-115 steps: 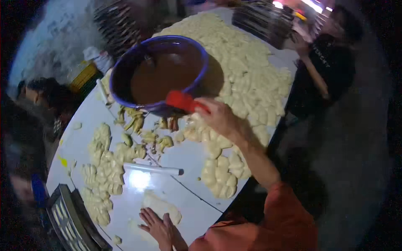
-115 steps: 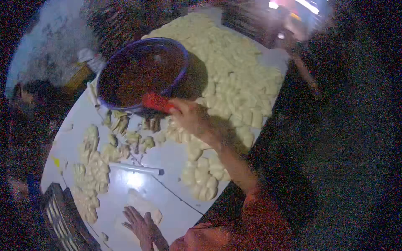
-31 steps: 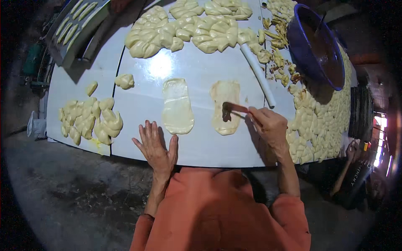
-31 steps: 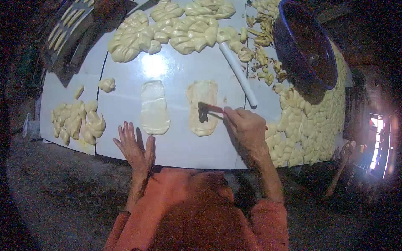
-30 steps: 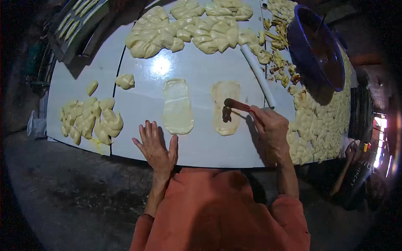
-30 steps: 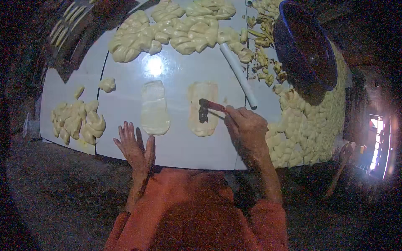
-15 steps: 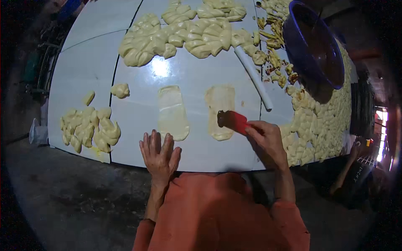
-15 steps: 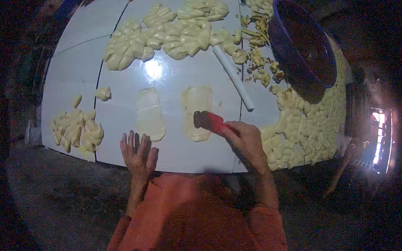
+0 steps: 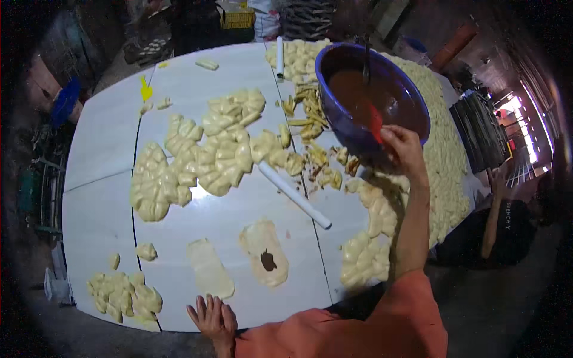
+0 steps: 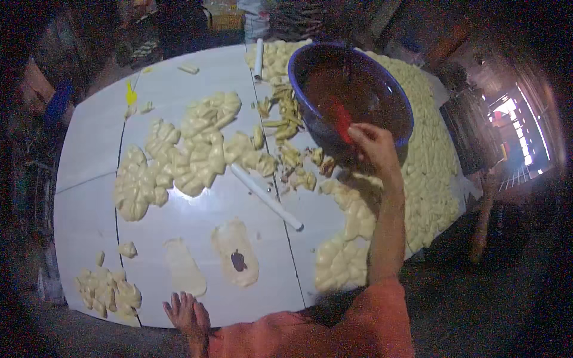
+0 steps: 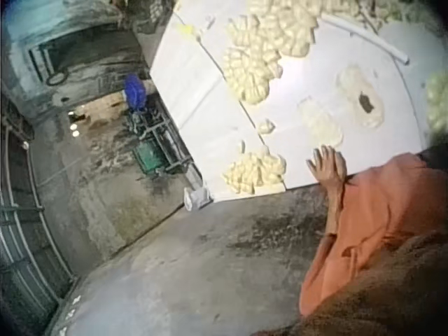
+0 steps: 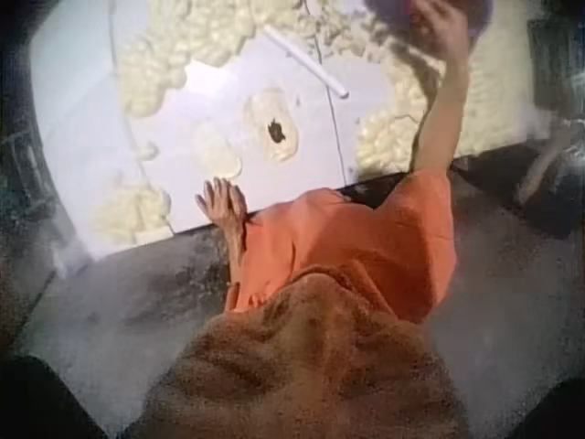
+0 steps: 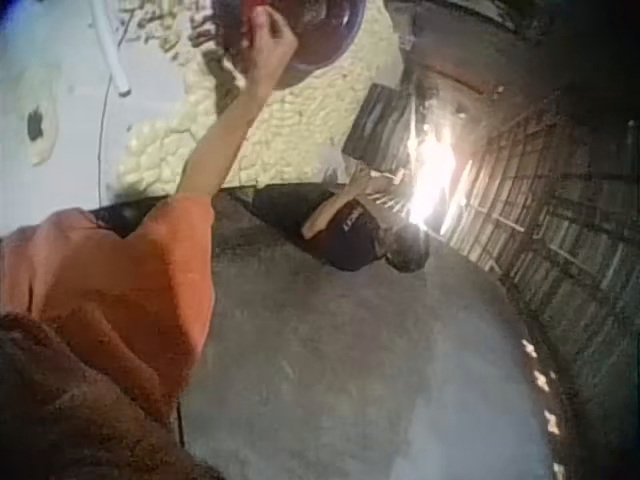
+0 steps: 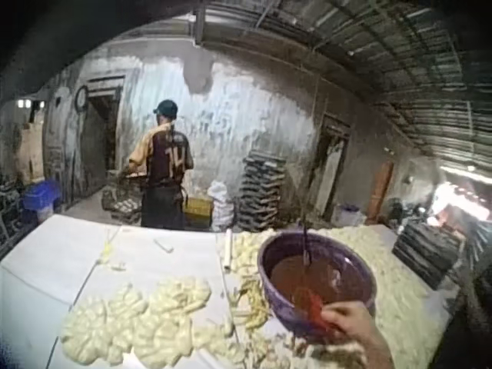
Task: The person uses a roller to flatten pieces of dough and then fills them with chocolate using a red scraper. The person rolls the filled dough by hand and places the finished rolls onto a metal tray.
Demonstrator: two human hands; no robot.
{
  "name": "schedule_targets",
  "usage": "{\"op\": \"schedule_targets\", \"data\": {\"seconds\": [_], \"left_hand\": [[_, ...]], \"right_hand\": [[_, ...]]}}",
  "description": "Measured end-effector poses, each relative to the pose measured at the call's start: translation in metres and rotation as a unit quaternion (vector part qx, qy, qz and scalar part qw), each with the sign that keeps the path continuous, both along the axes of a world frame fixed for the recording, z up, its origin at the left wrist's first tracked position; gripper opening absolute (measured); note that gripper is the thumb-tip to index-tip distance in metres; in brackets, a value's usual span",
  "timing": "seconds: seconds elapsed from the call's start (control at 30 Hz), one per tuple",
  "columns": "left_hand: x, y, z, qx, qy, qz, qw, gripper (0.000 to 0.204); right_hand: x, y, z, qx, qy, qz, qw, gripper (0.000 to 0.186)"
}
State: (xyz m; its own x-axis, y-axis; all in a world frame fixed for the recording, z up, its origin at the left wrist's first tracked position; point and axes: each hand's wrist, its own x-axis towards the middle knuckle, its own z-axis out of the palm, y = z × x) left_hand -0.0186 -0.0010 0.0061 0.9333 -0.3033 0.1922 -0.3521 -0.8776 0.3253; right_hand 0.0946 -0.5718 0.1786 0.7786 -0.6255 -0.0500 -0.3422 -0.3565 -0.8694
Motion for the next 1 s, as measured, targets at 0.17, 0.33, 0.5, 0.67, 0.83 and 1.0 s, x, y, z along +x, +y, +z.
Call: {"op": "schedule_targets", "data": {"seconds": [0.17,0.33,0.5,0.67,0.83,1.0], "left_hand": [[0.004,0.006,-0.013,0.027,-0.076,-0.06,0.995,0.04],[0.011,-0.006,0.005,0.012,-0.127,-0.052,0.991,0.028],[0.008,-0.009,0.022,-0.036,-0.054,0.0,0.998,0.026],[0.012,-0.013,0.018,-0.04,-0.123,-0.018,0.992,0.024],[0.012,-0.012,0.009,-0.062,-0.114,-0.025,0.991,0.024],[-0.002,-0.007,0.0,-0.045,-0.037,0.065,0.996,0.027]], "right_hand": [[0.044,-0.092,-0.017,-0.319,0.149,0.092,0.932,0.034],[0.072,-0.106,-0.044,-0.407,0.208,0.201,0.866,0.035],[0.064,-0.104,-0.017,-0.217,0.224,0.188,0.931,0.033],[0.047,-0.117,-0.011,-0.068,0.213,0.174,0.959,0.035],[0.036,-0.129,-0.016,0.004,0.207,0.155,0.966,0.028],[0.032,-0.081,0.011,0.055,0.162,0.13,0.977,0.03]]}}
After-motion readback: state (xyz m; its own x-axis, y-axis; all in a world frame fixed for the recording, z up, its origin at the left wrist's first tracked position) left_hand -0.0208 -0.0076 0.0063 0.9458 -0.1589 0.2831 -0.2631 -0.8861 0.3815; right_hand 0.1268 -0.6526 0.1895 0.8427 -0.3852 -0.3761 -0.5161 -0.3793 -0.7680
